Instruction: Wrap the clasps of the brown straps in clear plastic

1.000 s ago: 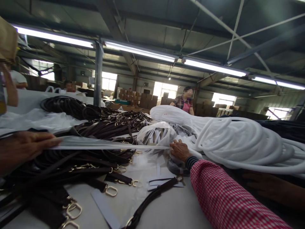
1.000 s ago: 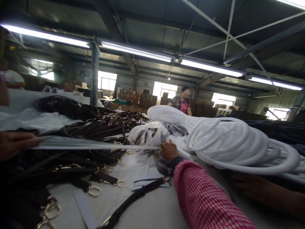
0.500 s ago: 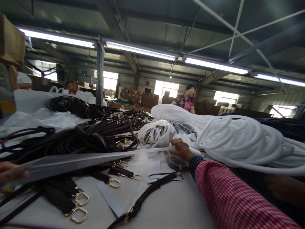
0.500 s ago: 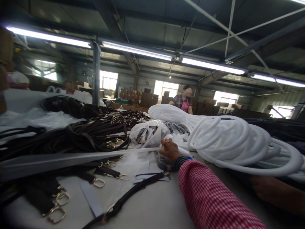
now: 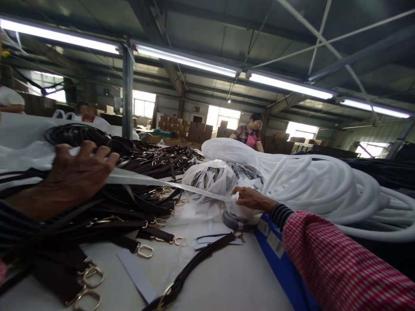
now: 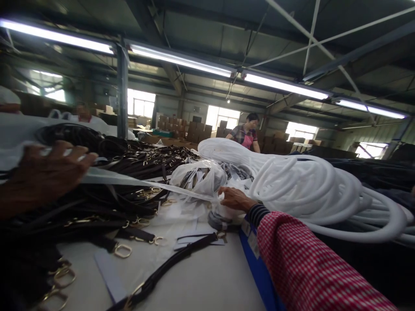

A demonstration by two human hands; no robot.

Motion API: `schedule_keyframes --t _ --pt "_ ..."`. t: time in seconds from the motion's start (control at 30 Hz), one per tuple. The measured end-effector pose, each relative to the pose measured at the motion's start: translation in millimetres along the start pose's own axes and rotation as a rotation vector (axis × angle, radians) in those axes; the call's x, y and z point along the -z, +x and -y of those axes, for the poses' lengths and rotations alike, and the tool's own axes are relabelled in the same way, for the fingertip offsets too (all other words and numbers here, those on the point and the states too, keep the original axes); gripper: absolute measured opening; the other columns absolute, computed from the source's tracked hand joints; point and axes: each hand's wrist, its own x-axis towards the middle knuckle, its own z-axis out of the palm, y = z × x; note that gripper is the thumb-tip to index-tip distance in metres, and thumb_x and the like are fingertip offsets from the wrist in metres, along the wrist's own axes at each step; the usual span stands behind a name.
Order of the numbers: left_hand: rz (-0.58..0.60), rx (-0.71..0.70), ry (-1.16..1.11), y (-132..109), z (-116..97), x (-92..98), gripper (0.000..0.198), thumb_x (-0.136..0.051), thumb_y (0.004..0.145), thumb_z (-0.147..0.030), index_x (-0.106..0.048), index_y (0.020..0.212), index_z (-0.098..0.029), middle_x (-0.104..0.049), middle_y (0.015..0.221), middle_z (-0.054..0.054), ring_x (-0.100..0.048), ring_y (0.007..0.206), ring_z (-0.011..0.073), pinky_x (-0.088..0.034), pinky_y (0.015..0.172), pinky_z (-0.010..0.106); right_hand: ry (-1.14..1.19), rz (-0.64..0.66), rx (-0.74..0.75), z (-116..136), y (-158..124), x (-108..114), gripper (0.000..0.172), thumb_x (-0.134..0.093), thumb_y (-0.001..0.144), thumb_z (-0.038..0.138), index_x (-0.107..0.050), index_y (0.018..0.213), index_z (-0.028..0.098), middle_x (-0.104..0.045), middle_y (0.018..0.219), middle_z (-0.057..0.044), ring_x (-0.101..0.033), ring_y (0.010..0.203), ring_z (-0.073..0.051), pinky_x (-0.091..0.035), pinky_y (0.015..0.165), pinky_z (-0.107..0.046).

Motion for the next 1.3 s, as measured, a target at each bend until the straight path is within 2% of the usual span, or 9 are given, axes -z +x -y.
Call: schedule_keyframes --t 0.1,0.23,0.33,0.4,0.53,0.67,0.9,1.13,1.3 --pt "0.076 -0.258 -0.141 12.6 -92.5 -1.8 0.041 -0.034 0.094 0.001 -0.063 0.119 -0.013 -0.062 0.129 0.016 -0.052 0.123 0.0333 -0.042 0.1 0.053 0.069 0.037 0.043 -1.3 -1.8 6.5 0.039 -0.054 0.083 0.012 -0.066 0.12 0.012 -0.075 0.094 -0.007 -0.067 0.084 -0.019 -0.046 0.076 -0.027" --pt "0.272 -0.428 -0.515 22.4 -213.9 -35.8 0.023 -0.056 0.098 -0.018 -0.063 0.119 -0.016 -0.065 0.127 0.015 -0.056 0.12 0.0326 -0.046 0.099 0.047 0.092 0.05 0.059 -0.4 -6.3 1.8 0.04 -0.052 0.077 0.003 -0.07 0.111 0.014 -0.077 0.099 -0.007 -0.07 0.088 -0.018 -0.047 0.077 -0.025" --pt "0.356 -0.39 -0.633 30.1 -275.8 -73.8 0.029 -0.07 0.089 -0.02 -0.064 0.117 -0.015 -0.068 0.123 0.015 -0.06 0.118 0.0335 -0.051 0.091 0.042 0.05 -0.001 0.021 -1.4 -11.0 -5.1 0.04 -0.053 0.078 0.003 -0.07 0.111 0.017 -0.079 0.097 -0.006 -0.07 0.086 -0.019 -0.044 0.076 -0.026" --pt "0.402 -0.326 -0.687 35.3 -297.1 -94.3 0.02 -0.063 0.09 -0.017 -0.068 0.11 -0.015 -0.072 0.109 0.016 -0.066 0.106 0.0335 -0.051 0.081 0.039 0.015 -0.039 -0.015 -3.6 -14.0 -6.3 0.041 -0.055 0.079 0.005 -0.068 0.116 0.018 -0.078 0.098 -0.006 -0.069 0.089 -0.02 -0.042 0.077 -0.027" --pt "0.442 -0.189 -0.827 46.9 -300.1 -114.2 0.029 -0.044 0.097 -0.017 -0.072 0.09 -0.015 -0.07 0.077 0.013 -0.069 0.08 0.0286 -0.044 0.071 0.036 -0.039 -0.031 -0.073 -6.4 -14.9 -0.5 0.034 -0.065 0.078 0.011 -0.07 0.11 0.019 -0.077 0.107 -0.007 -0.067 0.098 -0.023 -0.039 0.076 -0.028" --pt "0.468 -0.106 -1.046 64.4 -292.3 -121.2 0.027 -0.052 0.092 -0.029 -0.072 0.08 -0.016 -0.066 0.069 0.005 -0.063 0.071 0.0209 -0.041 0.066 0.03 -0.021 0.074 -0.069 -1.9 -8.1 3.5 0.025 -0.076 0.076 0.024 -0.073 0.101 0.021 -0.077 0.1 -0.004 -0.067 0.089 -0.021 -0.038 0.067 -0.026" --pt "0.569 -0.039 -1.315 89.8 -319.4 -131.0 0.036 -0.043 0.091 -0.036 -0.071 0.087 -0.013 -0.061 0.061 0.001 -0.052 0.051 0.0129 -0.04 0.05 0.024 -0.055 0.091 -0.122 3.0 -7.5 1.9 0.009 -0.07 0.08 0.028 -0.073 0.08 0.02 -0.074 0.084 -0.004 -0.064 0.079 -0.02 -0.032 0.061 -0.027" --pt "0.438 -0.102 -1.112 105.5 -305.1 -123.0 0.022 -0.058 0.088 -0.028 -0.074 0.077 -0.016 -0.067 0.065 0.003 -0.063 0.066 0.0175 -0.042 0.064 0.027 -0.07 0.022 -0.099 -7.4 -16.6 2.9 0.007 -0.064 0.073 0.014 -0.067 0.078 0.019 -0.068 0.079 -0.002 -0.058 0.072 -0.015 -0.028 0.06 -0.027" --pt "0.309 -0.071 -0.899 117.7 -306.3 -129.1 0.023 -0.057 0.097 -0.032 -0.077 0.094 -0.019 -0.076 0.087 0.009 -0.069 0.092 0.0258 -0.047 0.084 0.036 -0.046 -0.068 -0.067 -15.4 -11.9 1.2 0.003 -0.061 0.079 0.019 -0.064 0.081 0.019 -0.065 0.078 0.0 -0.054 0.07 -0.013 -0.028 0.063 -0.026"
